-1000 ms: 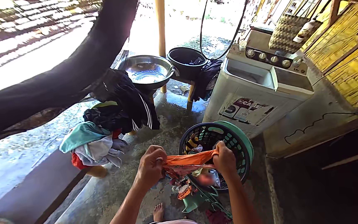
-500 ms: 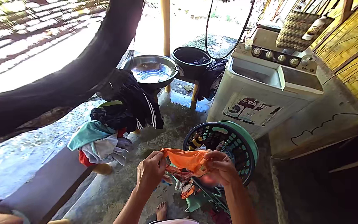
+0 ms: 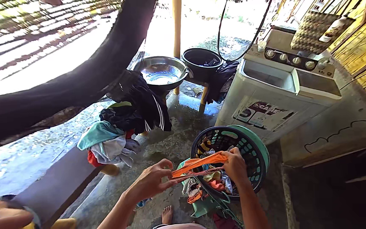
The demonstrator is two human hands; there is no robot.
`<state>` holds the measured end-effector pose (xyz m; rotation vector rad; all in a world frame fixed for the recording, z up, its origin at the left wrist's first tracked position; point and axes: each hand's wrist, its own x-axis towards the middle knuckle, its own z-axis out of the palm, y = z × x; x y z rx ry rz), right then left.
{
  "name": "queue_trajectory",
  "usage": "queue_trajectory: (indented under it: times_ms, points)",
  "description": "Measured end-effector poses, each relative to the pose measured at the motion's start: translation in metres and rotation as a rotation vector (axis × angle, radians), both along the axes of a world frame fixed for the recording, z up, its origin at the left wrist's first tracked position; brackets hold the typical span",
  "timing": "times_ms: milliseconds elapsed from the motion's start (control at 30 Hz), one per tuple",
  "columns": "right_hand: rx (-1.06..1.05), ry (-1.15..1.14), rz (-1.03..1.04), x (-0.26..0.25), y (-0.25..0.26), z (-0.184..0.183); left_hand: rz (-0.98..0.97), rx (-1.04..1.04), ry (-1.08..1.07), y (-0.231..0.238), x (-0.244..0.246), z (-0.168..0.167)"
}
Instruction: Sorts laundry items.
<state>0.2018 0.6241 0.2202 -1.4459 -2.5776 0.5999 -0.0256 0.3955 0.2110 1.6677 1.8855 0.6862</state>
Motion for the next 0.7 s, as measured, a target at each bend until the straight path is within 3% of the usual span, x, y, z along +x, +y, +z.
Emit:
queue_trajectory:
  times_ms: [67, 133, 233, 300, 433, 500, 567, 633, 700]
  points:
    - [-0.121, 0.033, 0.135, 0.002, 0.006, -0.006, -0.056, 0.172, -0.132, 0.002, 0.004, 0.002]
    - [-0.249, 0.230, 0.319, 0.003, 0.001, -0.012, -0.079, 0.284, -0.271, 0.009, 0.011, 0.007]
    - [-0.600, 0.697, 0.685, -0.007, -0.024, -0.013, -0.101, 0.288, -0.393, 0.023, 0.017, 0.014]
    - [-0.700, 0.760, 0.821, -0.018, -0.042, -0.006, -0.129, 0.228, -0.478, 0.032, 0.021, 0.018]
    - [-0.819, 0.911, 0.658, -0.026, -0.061, 0.010, -0.097, 0.178, -0.603, 0.034, 0.019, 0.029]
    - [-0.914, 1.070, 0.441, -0.025, -0.065, 0.020, 0.027, 0.209, -0.676, 0.031, 0.017, 0.032]
    - [-0.871, 1.136, 0.292, -0.024, -0.064, 0.024, 0.177, 0.273, -0.791, 0.029, 0.018, 0.035]
    - [-0.768, 1.095, 0.282, -0.022, -0.063, 0.019, 0.259, 0.329, -0.880, 0.028, 0.020, 0.036]
    - [-0.645, 0.923, 0.447, -0.023, -0.068, 0.011, 0.274, 0.357, -0.922, 0.028, 0.025, 0.038]
